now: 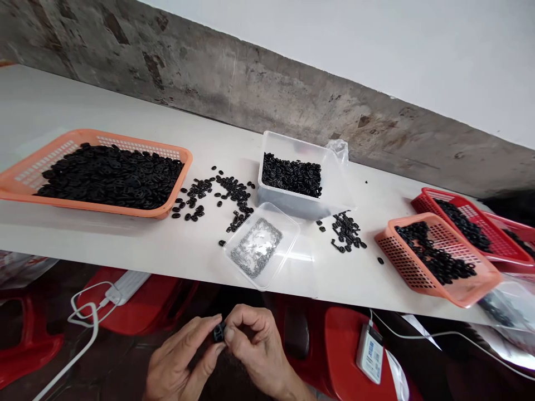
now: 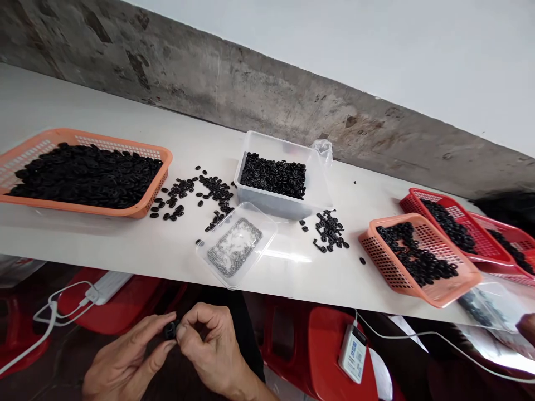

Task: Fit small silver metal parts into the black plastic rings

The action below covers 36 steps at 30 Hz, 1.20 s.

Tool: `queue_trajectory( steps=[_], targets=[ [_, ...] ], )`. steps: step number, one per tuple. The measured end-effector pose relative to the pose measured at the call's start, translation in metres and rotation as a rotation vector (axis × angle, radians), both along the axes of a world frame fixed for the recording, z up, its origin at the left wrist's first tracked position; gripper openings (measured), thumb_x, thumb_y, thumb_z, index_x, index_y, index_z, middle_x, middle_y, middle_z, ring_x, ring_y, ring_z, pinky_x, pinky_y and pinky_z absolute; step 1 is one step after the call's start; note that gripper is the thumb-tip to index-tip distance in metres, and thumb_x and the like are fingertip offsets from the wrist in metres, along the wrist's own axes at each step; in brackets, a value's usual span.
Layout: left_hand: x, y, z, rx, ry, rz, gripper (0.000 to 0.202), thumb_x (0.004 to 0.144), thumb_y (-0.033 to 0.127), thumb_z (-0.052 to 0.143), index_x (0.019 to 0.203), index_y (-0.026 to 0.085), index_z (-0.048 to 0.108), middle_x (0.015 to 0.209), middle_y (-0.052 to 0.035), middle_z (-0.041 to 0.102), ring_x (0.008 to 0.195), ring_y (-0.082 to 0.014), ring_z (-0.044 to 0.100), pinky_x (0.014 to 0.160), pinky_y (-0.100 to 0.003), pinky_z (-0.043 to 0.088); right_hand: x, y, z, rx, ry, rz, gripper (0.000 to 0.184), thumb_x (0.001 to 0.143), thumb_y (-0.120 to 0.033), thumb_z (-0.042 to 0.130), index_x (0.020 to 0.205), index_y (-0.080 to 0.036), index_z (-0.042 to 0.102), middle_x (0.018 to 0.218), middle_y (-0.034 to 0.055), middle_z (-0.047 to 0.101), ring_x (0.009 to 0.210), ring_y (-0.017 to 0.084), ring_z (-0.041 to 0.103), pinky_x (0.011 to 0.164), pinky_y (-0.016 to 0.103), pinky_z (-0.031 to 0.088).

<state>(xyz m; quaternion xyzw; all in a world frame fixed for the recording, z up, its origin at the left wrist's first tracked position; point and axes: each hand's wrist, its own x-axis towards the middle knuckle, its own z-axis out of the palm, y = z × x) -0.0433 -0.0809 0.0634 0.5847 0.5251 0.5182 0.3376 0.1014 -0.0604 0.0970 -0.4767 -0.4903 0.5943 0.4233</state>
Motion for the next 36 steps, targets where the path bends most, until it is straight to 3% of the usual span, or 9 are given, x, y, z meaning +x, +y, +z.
queue_trajectory(
  steps=[4, 10, 12, 15, 18, 27, 32, 36],
  targets=[
    [-0.006, 0.000, -0.004, 0.057, 0.095, -0.075, 0.024, 0.081, 0.028, 0.064, 0.102, 0.027, 0.074, 0.089, -0.0047, 0.079, 0.080, -0.0224, 0.073, 0.077, -0.026, 0.055, 0.002, 0.002, 0.002, 0.047, -0.083, 0.006, 0.024, 0.077, -0.023, 0.055, 0.056, -0.016, 0.046, 0.053, -0.0050, 0.040, 0.049, 0.008, 0.033, 0.047, 0.021, 0.028],
    [-0.020, 0.010, 0.003, 0.048, 0.104, -0.310, 0.037, 0.075, 0.014, 0.067, 0.109, 0.027, 0.072, 0.089, -0.0039, 0.079, 0.077, -0.0211, 0.073, 0.073, -0.023, 0.056, 0.007, 0.003, -0.001, 0.137, -0.144, 0.091, 0.017, 0.073, -0.011, 0.052, 0.058, -0.017, 0.047, 0.057, -0.0048, 0.042, 0.051, 0.008, 0.036, 0.049, 0.021, 0.030],
    [-0.018, 0.013, 0.011, -0.019, 0.035, -0.303, 0.036, 0.073, 0.013, 0.068, 0.106, 0.029, 0.073, 0.083, -0.0027, 0.078, 0.066, -0.0190, 0.072, 0.064, -0.021, 0.057, 0.008, 0.003, -0.001, 0.151, -0.140, 0.106, 0.017, 0.076, -0.015, 0.054, 0.060, -0.017, 0.049, 0.057, -0.0048, 0.043, 0.051, 0.008, 0.037, 0.049, 0.021, 0.031],
    [-0.009, 0.013, 0.021, -0.148, -0.143, -0.156, 0.031, 0.070, 0.017, 0.070, 0.096, 0.033, 0.076, 0.070, 0.0015, 0.076, 0.048, -0.0136, 0.066, 0.050, -0.019, 0.054, 0.010, 0.003, 0.000, 0.167, -0.133, 0.106, 0.021, 0.084, -0.025, 0.054, 0.065, -0.016, 0.052, 0.059, -0.0035, 0.047, 0.053, 0.009, 0.041, 0.051, 0.021, 0.034],
    [-0.001, 0.011, 0.025, -0.174, -0.258, -0.072, 0.035, 0.067, 0.015, 0.072, 0.092, 0.038, 0.076, 0.065, 0.0046, 0.073, 0.046, -0.0119, 0.063, 0.050, -0.018, 0.053, 0.011, 0.004, 0.002, 0.207, -0.145, 0.123, 0.023, 0.088, -0.031, 0.053, 0.069, -0.017, 0.052, 0.061, -0.0035, 0.046, 0.054, 0.009, 0.042, 0.053, 0.021, 0.034],
    [-0.007, 0.017, 0.023, -0.026, -0.116, -0.239, 0.058, 0.069, 0.002, 0.067, 0.111, 0.042, 0.068, 0.072, 0.0043, 0.075, 0.056, -0.0144, 0.066, 0.055, -0.019, 0.054, 0.012, 0.004, 0.006, 0.244, -0.234, 0.138, 0.021, 0.086, -0.022, 0.052, 0.066, -0.018, 0.047, 0.059, -0.0055, 0.040, 0.053, 0.008, 0.037, 0.051, 0.020, 0.030],
    [-0.012, 0.022, 0.025, -0.047, -0.093, -0.355, 0.056, 0.070, 0.002, 0.065, 0.110, 0.042, 0.069, 0.066, 0.0045, 0.073, 0.051, -0.0129, 0.064, 0.050, -0.016, 0.052, 0.014, 0.007, 0.008, 0.262, -0.239, 0.188, 0.018, 0.080, -0.017, 0.052, 0.063, -0.018, 0.045, 0.058, -0.0059, 0.039, 0.050, 0.008, 0.035, 0.050, 0.020, 0.030],
    [-0.013, 0.023, 0.024, -0.091, -0.115, -0.355, 0.049, 0.070, 0.004, 0.067, 0.105, 0.039, 0.072, 0.063, 0.0040, 0.070, 0.048, -0.0120, 0.063, 0.045, -0.015, 0.051, 0.014, 0.010, 0.010, 0.231, -0.189, 0.221, 0.019, 0.081, -0.017, 0.052, 0.064, -0.018, 0.044, 0.056, -0.0060, 0.039, 0.050, 0.007, 0.035, 0.049, 0.019, 0.030]
  ],
)
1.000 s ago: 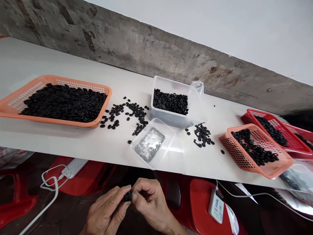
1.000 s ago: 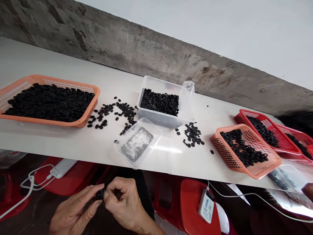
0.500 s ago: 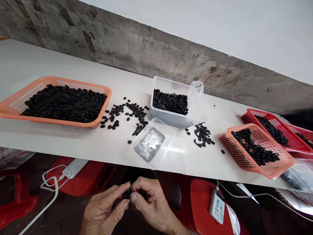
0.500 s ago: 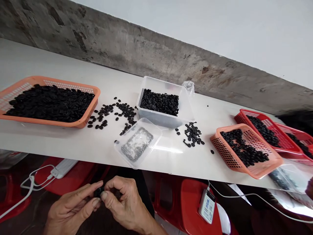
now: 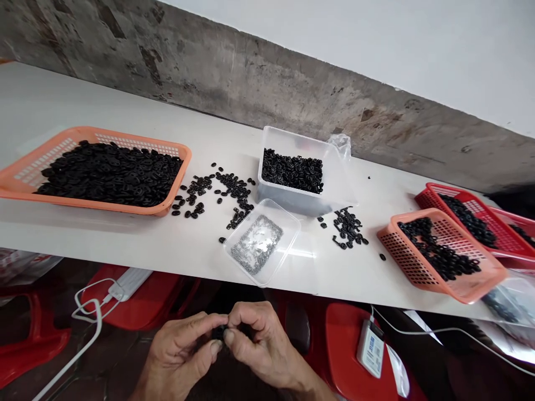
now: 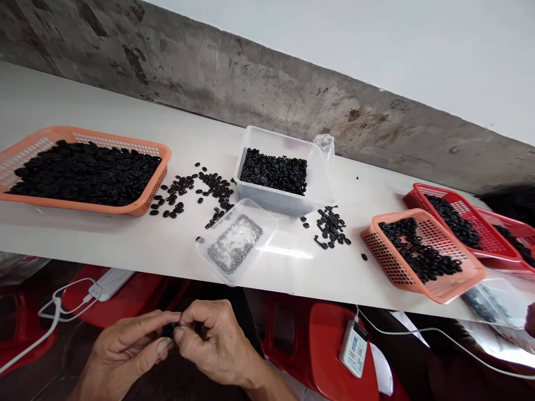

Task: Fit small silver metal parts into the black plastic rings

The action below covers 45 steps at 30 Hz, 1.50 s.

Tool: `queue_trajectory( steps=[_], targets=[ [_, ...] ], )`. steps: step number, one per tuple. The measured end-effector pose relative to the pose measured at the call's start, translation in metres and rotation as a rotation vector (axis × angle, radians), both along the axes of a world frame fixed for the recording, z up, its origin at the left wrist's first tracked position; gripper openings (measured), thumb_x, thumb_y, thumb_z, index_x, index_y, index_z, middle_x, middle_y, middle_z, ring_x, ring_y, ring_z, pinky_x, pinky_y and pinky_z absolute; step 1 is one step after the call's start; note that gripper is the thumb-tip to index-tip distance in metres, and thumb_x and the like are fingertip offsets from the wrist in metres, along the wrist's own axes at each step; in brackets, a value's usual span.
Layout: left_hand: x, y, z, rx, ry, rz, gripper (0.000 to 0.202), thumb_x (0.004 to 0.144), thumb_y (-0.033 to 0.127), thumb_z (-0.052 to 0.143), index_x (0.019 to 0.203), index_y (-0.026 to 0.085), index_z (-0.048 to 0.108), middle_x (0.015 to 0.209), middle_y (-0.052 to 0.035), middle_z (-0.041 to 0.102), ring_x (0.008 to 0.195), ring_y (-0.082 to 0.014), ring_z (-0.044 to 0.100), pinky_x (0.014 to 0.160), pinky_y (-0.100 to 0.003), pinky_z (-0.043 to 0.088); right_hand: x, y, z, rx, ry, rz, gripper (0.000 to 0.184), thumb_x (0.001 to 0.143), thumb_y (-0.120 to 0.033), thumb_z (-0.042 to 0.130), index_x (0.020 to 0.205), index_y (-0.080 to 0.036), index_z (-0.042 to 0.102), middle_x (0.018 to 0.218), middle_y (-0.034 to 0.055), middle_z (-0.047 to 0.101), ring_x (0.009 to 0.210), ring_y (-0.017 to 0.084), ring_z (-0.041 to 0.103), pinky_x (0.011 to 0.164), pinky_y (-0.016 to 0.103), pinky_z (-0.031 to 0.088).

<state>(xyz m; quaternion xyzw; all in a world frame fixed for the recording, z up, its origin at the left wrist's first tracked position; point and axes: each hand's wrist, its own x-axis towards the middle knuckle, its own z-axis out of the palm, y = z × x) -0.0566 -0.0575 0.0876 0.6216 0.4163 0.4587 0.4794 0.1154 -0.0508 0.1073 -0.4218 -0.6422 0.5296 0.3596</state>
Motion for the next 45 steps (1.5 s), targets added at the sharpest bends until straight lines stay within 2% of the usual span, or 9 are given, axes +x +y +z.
queue_trajectory(
  steps=[4, 10, 17, 21, 30, 34, 38, 42, 45],
  targets=[
    [0.001, 0.001, -0.002, 0.069, -0.026, 0.033, 0.053, 0.074, 0.004, 0.062, 0.114, 0.040, 0.066, 0.066, 0.0060, 0.068, 0.051, -0.0102, 0.062, 0.047, -0.014, 0.053, 0.000, -0.001, 0.000, 0.012, -0.053, -0.041, 0.020, 0.087, -0.020, 0.050, 0.068, -0.018, 0.045, 0.060, -0.0050, 0.041, 0.054, 0.008, 0.037, 0.052, 0.019, 0.030],
    [-0.004, 0.001, -0.009, 0.207, 0.106, -0.038, 0.046, 0.083, 0.011, 0.058, 0.123, 0.034, 0.058, 0.075, 0.0044, 0.070, 0.064, -0.0112, 0.067, 0.058, -0.014, 0.056, 0.002, -0.004, -0.002, 0.002, -0.090, -0.010, 0.014, 0.086, -0.019, 0.053, 0.072, -0.018, 0.049, 0.061, -0.0048, 0.044, 0.055, 0.008, 0.040, 0.054, 0.019, 0.032],
    [-0.009, 0.003, -0.015, 0.657, 0.497, -0.054, 0.030, 0.090, 0.014, 0.053, 0.120, 0.008, 0.057, 0.093, -0.0109, 0.074, 0.085, -0.0161, 0.069, 0.081, -0.023, 0.054, 0.003, -0.003, -0.008, -0.080, -0.009, 0.010, 0.018, 0.082, -0.015, 0.052, 0.067, -0.018, 0.044, 0.059, -0.0056, 0.039, 0.053, 0.008, 0.034, 0.051, 0.019, 0.029],
    [-0.011, 0.006, -0.014, 0.838, 0.644, -0.016, 0.023, 0.088, 0.013, 0.058, 0.110, 0.005, 0.062, 0.087, -0.0103, 0.075, 0.083, -0.0172, 0.069, 0.084, -0.027, 0.051, 0.006, 0.001, -0.009, -0.055, 0.012, 0.029, 0.019, 0.083, -0.016, 0.052, 0.067, -0.018, 0.042, 0.058, -0.0062, 0.037, 0.053, 0.008, 0.033, 0.051, 0.019, 0.029],
    [-0.010, 0.007, -0.010, 0.900, 0.795, -0.065, 0.024, 0.088, 0.011, 0.056, 0.111, 0.007, 0.062, 0.095, -0.0132, 0.073, 0.089, -0.0260, 0.067, 0.082, -0.040, 0.051, 0.009, 0.003, -0.010, -0.035, 0.062, 0.085, 0.021, 0.086, -0.019, 0.054, 0.066, -0.016, 0.047, 0.059, -0.0053, 0.040, 0.053, 0.007, 0.035, 0.052, 0.019, 0.031],
    [-0.011, 0.019, -0.006, 0.770, 0.613, -0.146, 0.021, 0.091, 0.023, 0.053, 0.103, 0.008, 0.062, 0.077, -0.0076, 0.070, 0.071, -0.0194, 0.066, 0.069, -0.031, 0.052, 0.009, 0.000, -0.013, -0.065, 0.065, 0.034, 0.016, 0.089, -0.019, 0.050, 0.073, -0.016, 0.052, 0.059, -0.0048, 0.045, 0.050, 0.007, 0.039, 0.049, 0.018, 0.033],
    [-0.014, 0.035, -0.002, 0.368, 0.418, -0.373, 0.036, 0.089, 0.047, 0.048, 0.082, 0.015, 0.063, 0.058, 0.0007, 0.056, 0.049, -0.0121, 0.054, 0.047, -0.022, 0.042, 0.011, 0.001, -0.008, 0.138, -0.019, 0.036, 0.015, 0.088, -0.015, 0.054, 0.101, -0.015, 0.062, 0.081, 0.0047, 0.063, 0.074, 0.014, 0.057, 0.068, 0.023, 0.045],
    [-0.013, 0.038, -0.005, 0.090, 0.319, -0.523, 0.048, 0.086, 0.058, 0.042, 0.066, 0.017, 0.058, 0.054, 0.0037, 0.045, 0.049, -0.0113, 0.046, 0.046, -0.023, 0.035, 0.011, 0.003, -0.004, 0.297, -0.096, 0.073, 0.010, 0.088, -0.013, 0.057, 0.092, -0.015, 0.066, 0.079, 0.0051, 0.066, 0.072, 0.013, 0.058, 0.067, 0.019, 0.045],
    [-0.010, 0.030, -0.009, 0.109, 0.345, -0.497, 0.047, 0.089, 0.057, 0.038, 0.068, 0.018, 0.055, 0.057, 0.0033, 0.045, 0.051, -0.0118, 0.046, 0.047, -0.023, 0.035, 0.012, 0.003, -0.004, 0.293, -0.166, 0.048, 0.008, 0.088, -0.012, 0.056, 0.087, -0.015, 0.063, 0.074, 0.0027, 0.062, 0.067, 0.011, 0.056, 0.063, 0.018, 0.044]
  ],
)
